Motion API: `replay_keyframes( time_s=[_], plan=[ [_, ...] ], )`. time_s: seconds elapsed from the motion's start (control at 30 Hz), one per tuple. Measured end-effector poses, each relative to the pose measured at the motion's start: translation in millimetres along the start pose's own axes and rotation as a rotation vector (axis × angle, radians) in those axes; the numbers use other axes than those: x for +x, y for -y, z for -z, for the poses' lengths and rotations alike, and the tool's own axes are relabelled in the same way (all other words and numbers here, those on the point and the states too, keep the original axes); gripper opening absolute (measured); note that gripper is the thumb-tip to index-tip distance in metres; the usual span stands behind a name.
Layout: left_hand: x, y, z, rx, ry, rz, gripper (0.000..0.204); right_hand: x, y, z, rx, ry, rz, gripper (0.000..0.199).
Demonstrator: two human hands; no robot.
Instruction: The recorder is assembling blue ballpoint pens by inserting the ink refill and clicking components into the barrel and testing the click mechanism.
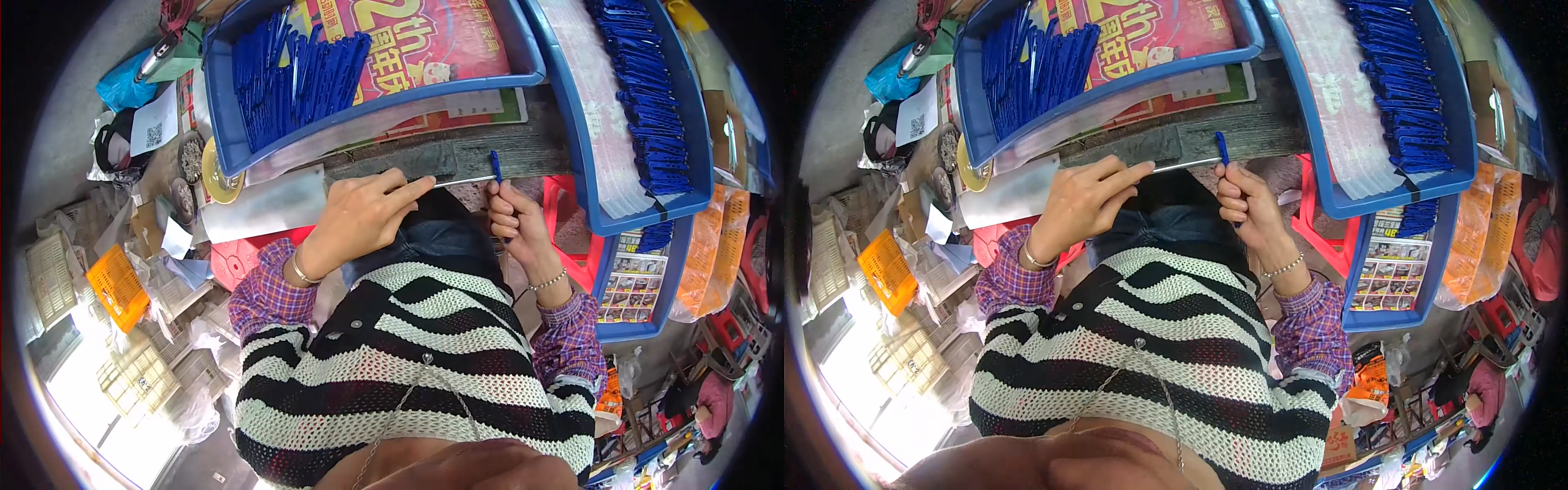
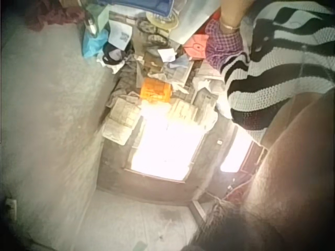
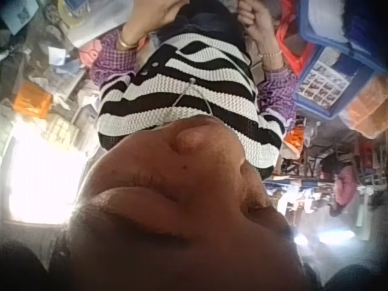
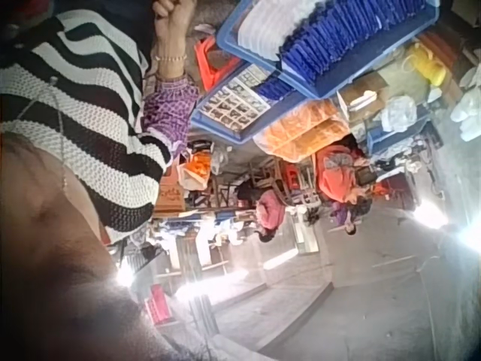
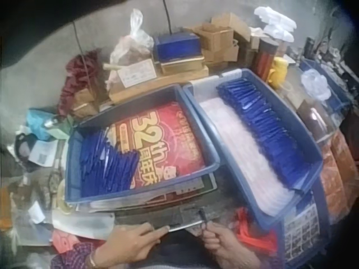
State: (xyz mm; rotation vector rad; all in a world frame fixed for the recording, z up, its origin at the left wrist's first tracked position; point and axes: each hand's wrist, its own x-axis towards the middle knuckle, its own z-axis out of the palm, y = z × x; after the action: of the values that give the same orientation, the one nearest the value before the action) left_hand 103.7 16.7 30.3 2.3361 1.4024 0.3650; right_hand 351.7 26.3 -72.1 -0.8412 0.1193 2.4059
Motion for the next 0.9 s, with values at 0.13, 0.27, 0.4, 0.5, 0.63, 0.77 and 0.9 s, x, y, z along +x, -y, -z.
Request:
replay_keyframes(
  time_s=[0.13, 0.27, 0.4, 0.5, 0.63, 0.77, 0.9],
  plan=[
    [3, 2, 0, 0.030, 0.023, 0.004, 0.033, -1, 1, -1, -0.018, 0.012, 0.010, 0.020],
    [7, 4, 1, 0.067, 0.044, -0.011, 0.034, 0, 3, 0, -0.049, 0.001, 0.017, 0.020],
    [11, 3, 6, 0.115, 0.082, -0.032, 0.035, -1, 7, -4, -0.117, -0.018, 0.013, 0.021],
    [19, -7, 17, 0.189, 0.147, -0.041, 0.039, -3, 6, -5, -0.191, -0.051, 0.010, 0.020],
    [26, -14, 22, 0.208, 0.181, -0.067, 0.042, -7, 4, -13, -0.270, -0.146, 0.021, 0.021],
    [27, -24, 26, 0.290, 0.266, -0.052, 0.041, -8, 0, -23, -0.332, -0.214, 0.021, 0.022],
    [37, -25, 24, 0.270, 0.211, -0.113, 0.032, -5, 3, -16, -0.301, -0.208, 0.111, 0.019]
  ],
)
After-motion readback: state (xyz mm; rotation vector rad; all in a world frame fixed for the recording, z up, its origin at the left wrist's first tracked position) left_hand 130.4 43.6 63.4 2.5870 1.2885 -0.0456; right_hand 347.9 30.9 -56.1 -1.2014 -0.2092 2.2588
